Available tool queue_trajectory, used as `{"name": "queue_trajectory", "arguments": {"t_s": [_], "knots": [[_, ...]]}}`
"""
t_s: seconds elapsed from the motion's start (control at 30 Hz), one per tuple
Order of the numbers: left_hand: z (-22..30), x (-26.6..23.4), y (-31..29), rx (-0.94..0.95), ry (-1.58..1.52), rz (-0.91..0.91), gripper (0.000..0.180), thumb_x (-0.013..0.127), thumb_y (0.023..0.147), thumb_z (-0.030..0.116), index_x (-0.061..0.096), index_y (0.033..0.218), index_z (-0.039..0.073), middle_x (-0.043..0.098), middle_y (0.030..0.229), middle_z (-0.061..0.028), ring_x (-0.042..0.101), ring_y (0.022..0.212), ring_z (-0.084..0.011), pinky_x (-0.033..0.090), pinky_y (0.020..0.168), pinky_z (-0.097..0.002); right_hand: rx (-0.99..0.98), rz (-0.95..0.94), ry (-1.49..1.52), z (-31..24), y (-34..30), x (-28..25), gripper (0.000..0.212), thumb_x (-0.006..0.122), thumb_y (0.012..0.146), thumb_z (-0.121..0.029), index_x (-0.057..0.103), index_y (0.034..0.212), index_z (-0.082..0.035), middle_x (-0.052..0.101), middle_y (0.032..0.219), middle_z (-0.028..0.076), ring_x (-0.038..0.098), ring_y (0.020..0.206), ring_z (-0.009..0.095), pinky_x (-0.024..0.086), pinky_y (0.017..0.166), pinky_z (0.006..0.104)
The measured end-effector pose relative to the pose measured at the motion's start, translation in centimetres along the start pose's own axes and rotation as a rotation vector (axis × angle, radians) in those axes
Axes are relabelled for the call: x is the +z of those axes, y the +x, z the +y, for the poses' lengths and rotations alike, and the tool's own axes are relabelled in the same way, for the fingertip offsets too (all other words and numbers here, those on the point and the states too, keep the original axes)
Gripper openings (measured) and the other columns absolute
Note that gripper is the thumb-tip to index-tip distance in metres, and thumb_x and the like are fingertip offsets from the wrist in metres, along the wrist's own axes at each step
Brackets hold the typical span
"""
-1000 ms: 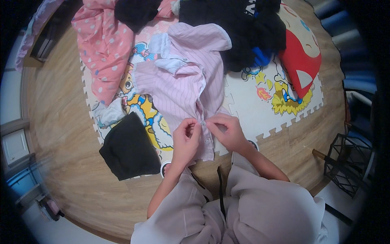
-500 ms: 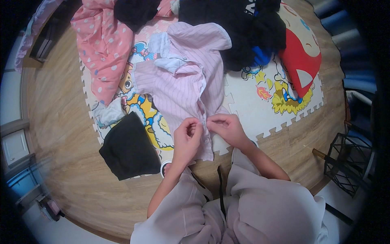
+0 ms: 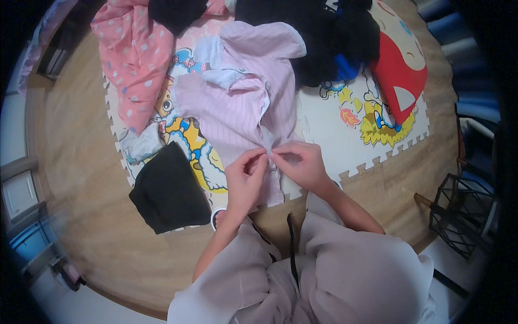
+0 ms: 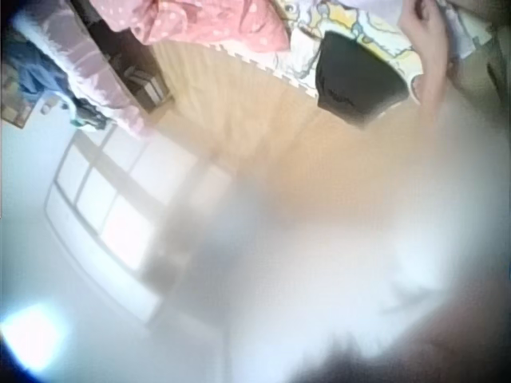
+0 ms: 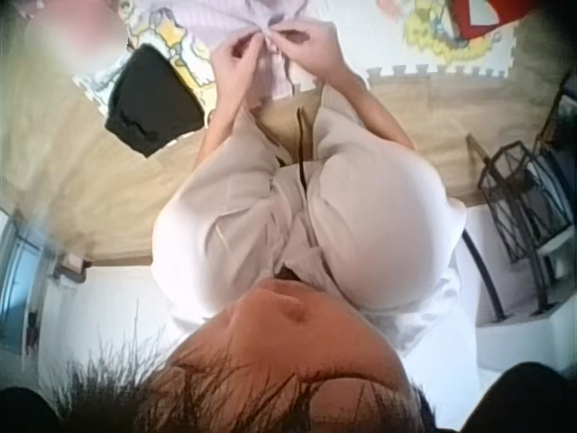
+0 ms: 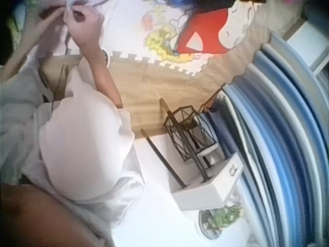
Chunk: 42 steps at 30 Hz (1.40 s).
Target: The person sits on a colorful play mat and folds a pile of laundry. They first fold a small white and blue patterned cloth, then a black garment, and finally a pink striped shirt, which they button up before folding.
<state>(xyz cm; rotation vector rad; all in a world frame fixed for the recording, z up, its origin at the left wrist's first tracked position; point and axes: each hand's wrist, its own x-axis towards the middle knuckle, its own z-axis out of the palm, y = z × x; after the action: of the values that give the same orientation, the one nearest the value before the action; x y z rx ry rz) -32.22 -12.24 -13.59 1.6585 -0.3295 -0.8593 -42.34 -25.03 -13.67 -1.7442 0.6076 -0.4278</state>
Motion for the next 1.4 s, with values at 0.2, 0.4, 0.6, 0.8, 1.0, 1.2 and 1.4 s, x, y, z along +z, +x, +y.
{"name": "queue_trajectory", "arguments": {"t_s": [0.2, 0.4, 0.6, 0.8, 1.0, 1.2, 1.4], "knots": [[0.8, 0.5, -0.2, -0.022, -0.158, 0.05, 0.016, 0.066, 0.088, 0.001, 0.065, 0.101, -0.007, 0.067, 0.088, -0.0061, 0.06, 0.079, -0.0062, 0.049, 0.072, -0.0187, -0.089, 0.078, -0.053, 0.0, 0.3, 0.4, 0.012, 0.074, 0.078, -0.006, 0.071, 0.087, 0.001, 0.071, 0.08, 0.011, 0.069, 0.071, 0.018, 0.054, 0.064, 0.0272], [1.5, 0.4, -0.2, -0.047, -0.079, 0.017, 0.017, 0.069, 0.087, 0.004, 0.067, 0.099, -0.007, 0.068, 0.089, -0.007, 0.061, 0.079, -0.0065, 0.049, 0.072, -0.0185, -0.149, 0.076, -0.062, 0.3, 0.2, 0.1, 0.011, 0.074, 0.076, -0.004, 0.071, 0.085, 0.0, 0.071, 0.08, 0.011, 0.069, 0.071, 0.019, 0.054, 0.065, 0.0277], [1.2, -0.3, 0.8, -0.133, -0.183, -0.031, 0.022, 0.074, 0.085, 0.011, 0.068, 0.096, -0.007, 0.067, 0.082, -0.0039, 0.059, 0.075, -0.0053, 0.047, 0.068, -0.0171, -0.146, 0.01, -0.015, 0.4, 0.5, 0.0, 0.01, 0.074, 0.078, -0.006, 0.072, 0.086, -0.002, 0.071, 0.081, 0.011, 0.069, 0.073, 0.02, 0.053, 0.067, 0.0286], [1.0, -1.4, 0.9, -0.114, -0.097, -0.016, 0.019, 0.072, 0.086, 0.011, 0.068, 0.095, -0.006, 0.065, 0.077, -0.0011, 0.056, 0.068, -0.0042, 0.044, 0.062, -0.0171, -0.106, -0.065, 0.057, 0.7, 0.8, 0.4, 0.01, 0.072, 0.081, -0.006, 0.071, 0.089, 0.0, 0.072, 0.081, 0.009, 0.068, 0.073, 0.014, 0.052, 0.065, 0.0259], [1.0, -1.2, 0.6, 0.011, 0.055, 0.017, 0.015, 0.07, 0.088, 0.01, 0.066, 0.09, -0.004, 0.066, 0.076, -0.0023, 0.058, 0.07, -0.0057, 0.045, 0.063, -0.0193, 0.156, -0.161, 0.213, 0.7, 1.0, 0.6, 0.016, 0.071, 0.084, -0.008, 0.07, 0.094, 0.004, 0.072, 0.079, 0.008, 0.065, 0.074, 0.007, 0.052, 0.065, 0.0226], [2.4, -2.8, 1.1, 0.066, 0.374, -0.212, 0.014, 0.067, 0.089, 0.012, 0.063, 0.09, -0.002, 0.061, 0.068, -0.0007, 0.052, 0.063, -0.0038, 0.04, 0.055, -0.0203, 0.141, -0.314, 0.084, 0.4, 1.7, -0.8, 0.016, 0.072, 0.084, -0.008, 0.071, 0.094, 0.004, 0.073, 0.087, 0.011, 0.067, 0.081, 0.011, 0.054, 0.074, 0.0245], [2.6, -4.0, 0.9, 0.081, 0.361, -0.162, 0.013, 0.064, 0.091, 0.009, 0.061, 0.09, -0.003, 0.064, 0.07, -0.0046, 0.058, 0.066, -0.007, 0.045, 0.06, -0.0225, 0.245, -0.293, 0.199, 0.1, 2.1, 0.6, 0.017, 0.071, 0.084, -0.011, 0.072, 0.096, 0.002, 0.073, 0.084, 0.007, 0.064, 0.079, 0.006, 0.053, 0.072, 0.0238]]}}
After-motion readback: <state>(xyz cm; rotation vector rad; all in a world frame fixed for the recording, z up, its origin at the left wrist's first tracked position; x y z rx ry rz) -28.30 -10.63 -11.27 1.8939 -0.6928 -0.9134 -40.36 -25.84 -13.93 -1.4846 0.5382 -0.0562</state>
